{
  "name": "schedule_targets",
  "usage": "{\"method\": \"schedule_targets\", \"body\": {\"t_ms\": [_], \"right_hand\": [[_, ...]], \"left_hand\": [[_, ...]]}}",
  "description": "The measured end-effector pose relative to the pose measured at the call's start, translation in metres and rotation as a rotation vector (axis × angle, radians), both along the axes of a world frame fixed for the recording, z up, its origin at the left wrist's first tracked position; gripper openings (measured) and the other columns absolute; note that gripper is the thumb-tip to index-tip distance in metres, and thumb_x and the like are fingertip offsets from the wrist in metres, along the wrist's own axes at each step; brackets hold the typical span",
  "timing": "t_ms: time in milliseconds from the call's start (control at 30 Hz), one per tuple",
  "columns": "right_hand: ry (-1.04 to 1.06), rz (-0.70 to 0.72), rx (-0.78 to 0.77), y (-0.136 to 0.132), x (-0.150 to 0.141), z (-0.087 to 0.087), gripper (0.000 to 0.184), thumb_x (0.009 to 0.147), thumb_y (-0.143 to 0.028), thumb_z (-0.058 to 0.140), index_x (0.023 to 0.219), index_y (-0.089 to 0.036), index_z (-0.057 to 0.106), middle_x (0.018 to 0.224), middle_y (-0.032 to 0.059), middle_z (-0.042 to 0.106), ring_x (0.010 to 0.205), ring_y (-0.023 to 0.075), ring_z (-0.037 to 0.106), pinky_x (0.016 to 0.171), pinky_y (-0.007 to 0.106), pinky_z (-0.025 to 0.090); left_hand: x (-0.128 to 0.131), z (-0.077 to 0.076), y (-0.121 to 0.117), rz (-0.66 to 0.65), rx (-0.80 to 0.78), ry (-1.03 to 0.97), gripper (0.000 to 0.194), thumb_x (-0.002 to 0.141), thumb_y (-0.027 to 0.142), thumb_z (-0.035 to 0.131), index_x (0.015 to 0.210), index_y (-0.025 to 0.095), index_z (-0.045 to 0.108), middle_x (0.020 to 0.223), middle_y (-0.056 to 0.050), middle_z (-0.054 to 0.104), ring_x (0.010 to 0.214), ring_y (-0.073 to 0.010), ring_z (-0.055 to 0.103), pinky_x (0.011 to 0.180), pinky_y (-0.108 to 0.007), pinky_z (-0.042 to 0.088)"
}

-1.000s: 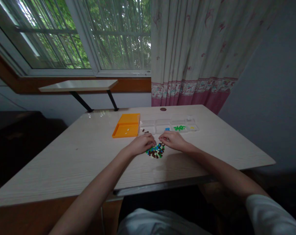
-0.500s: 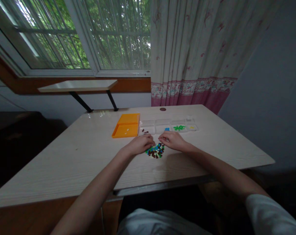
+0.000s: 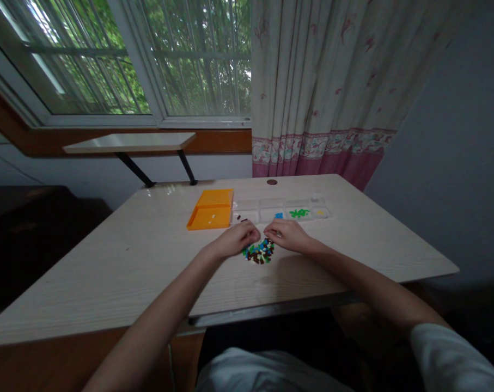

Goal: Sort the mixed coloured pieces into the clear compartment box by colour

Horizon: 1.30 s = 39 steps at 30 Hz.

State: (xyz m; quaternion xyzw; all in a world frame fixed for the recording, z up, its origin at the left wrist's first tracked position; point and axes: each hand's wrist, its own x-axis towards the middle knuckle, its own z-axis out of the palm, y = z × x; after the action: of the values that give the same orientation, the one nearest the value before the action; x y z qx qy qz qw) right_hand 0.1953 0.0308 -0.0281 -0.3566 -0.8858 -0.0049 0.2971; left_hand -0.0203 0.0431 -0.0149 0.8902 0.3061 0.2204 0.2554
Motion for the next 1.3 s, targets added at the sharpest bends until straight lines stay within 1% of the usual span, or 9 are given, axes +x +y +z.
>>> {"method": "schedule_targets", "body": {"t_ms": [67, 167, 267, 400, 667, 800, 967, 1133, 1300], "right_hand": [[0.025, 0.012, 0.035, -0.002, -0.001, 0.000, 0.012, 0.082, -0.024, 0.055, 0.085, -0.018, 0.065, 0.073, 0.0019, 0.063, 0.063, 0.0102, 0.056, 0.058, 0.020, 0.037], [0.082, 0.013, 0.107, -0.004, -0.004, -0.001, 0.015, 0.083, -0.028, 0.054, 0.088, -0.018, 0.064, 0.073, 0.0020, 0.063, 0.063, 0.0102, 0.056, 0.059, 0.020, 0.038], [0.152, -0.015, 0.172, -0.004, -0.007, -0.001, 0.017, 0.084, -0.032, 0.054, 0.087, -0.017, 0.063, 0.071, 0.0019, 0.063, 0.061, 0.0098, 0.056, 0.059, 0.020, 0.039], [0.195, -0.022, 0.228, -0.003, -0.008, -0.003, 0.018, 0.084, -0.033, 0.053, 0.085, -0.018, 0.063, 0.067, 0.0012, 0.062, 0.059, 0.0097, 0.056, 0.059, 0.020, 0.039], [0.191, 0.004, 0.208, -0.003, -0.008, -0.004, 0.015, 0.084, -0.029, 0.053, 0.084, -0.018, 0.063, 0.072, 0.0024, 0.063, 0.064, 0.0105, 0.056, 0.062, 0.021, 0.041], [0.193, 0.012, 0.215, -0.003, -0.008, -0.004, 0.014, 0.084, -0.027, 0.053, 0.084, -0.018, 0.063, 0.072, 0.0023, 0.063, 0.064, 0.0103, 0.056, 0.061, 0.021, 0.041], [0.168, 0.008, 0.187, -0.004, -0.007, -0.002, 0.015, 0.085, -0.027, 0.051, 0.084, -0.019, 0.063, 0.075, 0.0035, 0.064, 0.066, 0.0112, 0.057, 0.062, 0.022, 0.041], [0.165, -0.011, 0.184, -0.005, -0.008, -0.001, 0.015, 0.084, -0.026, 0.051, 0.083, -0.019, 0.064, 0.073, 0.0035, 0.064, 0.065, 0.0115, 0.057, 0.062, 0.022, 0.041], [0.160, -0.034, 0.189, -0.005, -0.008, -0.002, 0.015, 0.083, -0.028, 0.052, 0.081, -0.019, 0.064, 0.073, 0.0033, 0.065, 0.064, 0.0114, 0.057, 0.061, 0.022, 0.040]], "left_hand": [[0.007, -0.001, -0.001, 0.106, -0.139, -0.166, 0.026, 0.080, 0.034, 0.051, 0.083, 0.011, 0.061, 0.074, -0.004, 0.054, 0.066, -0.0116, 0.048, 0.059, -0.022, 0.037], [0.015, -0.002, -0.003, 0.219, -0.433, -0.360, 0.037, 0.072, 0.046, 0.058, 0.079, 0.010, 0.060, 0.057, 0.002, 0.048, 0.049, -0.0070, 0.038, 0.046, -0.019, 0.027], [0.019, -0.003, -0.003, 0.242, -0.662, -0.469, 0.045, 0.062, 0.052, 0.066, 0.076, 0.010, 0.059, 0.045, 0.007, 0.037, 0.040, -0.0042, 0.028, 0.041, -0.018, 0.018], [0.020, -0.004, -0.003, 0.226, -0.779, -0.574, 0.045, 0.055, 0.049, 0.072, 0.073, 0.010, 0.060, 0.043, 0.007, 0.039, 0.038, -0.0033, 0.027, 0.039, -0.018, 0.015], [0.021, -0.002, -0.004, 0.280, -0.782, -0.607, 0.039, 0.053, 0.042, 0.075, 0.070, 0.008, 0.065, 0.042, 0.006, 0.041, 0.039, -0.0026, 0.026, 0.040, -0.018, 0.015], [0.022, 0.002, -0.006, 0.286, -0.756, -0.608, 0.037, 0.050, 0.040, 0.076, 0.067, 0.009, 0.066, 0.044, 0.005, 0.047, 0.043, -0.0044, 0.035, 0.042, -0.018, 0.023], [0.021, -0.001, -0.003, 0.298, -0.666, -0.580, 0.037, 0.050, 0.041, 0.076, 0.068, 0.009, 0.068, 0.058, -0.002, 0.060, 0.055, -0.0088, 0.048, 0.052, -0.020, 0.036], [0.020, -0.004, 0.001, 0.307, -0.577, -0.519, 0.036, 0.052, 0.042, 0.073, 0.069, 0.009, 0.068, 0.056, -0.001, 0.059, 0.052, -0.0081, 0.046, 0.050, -0.020, 0.035], [0.021, 0.002, -0.002, 0.316, -0.541, -0.503, 0.032, 0.055, 0.039, 0.072, 0.067, 0.009, 0.067, 0.059, -0.002, 0.061, 0.054, -0.0093, 0.049, 0.053, -0.021, 0.038]]}}
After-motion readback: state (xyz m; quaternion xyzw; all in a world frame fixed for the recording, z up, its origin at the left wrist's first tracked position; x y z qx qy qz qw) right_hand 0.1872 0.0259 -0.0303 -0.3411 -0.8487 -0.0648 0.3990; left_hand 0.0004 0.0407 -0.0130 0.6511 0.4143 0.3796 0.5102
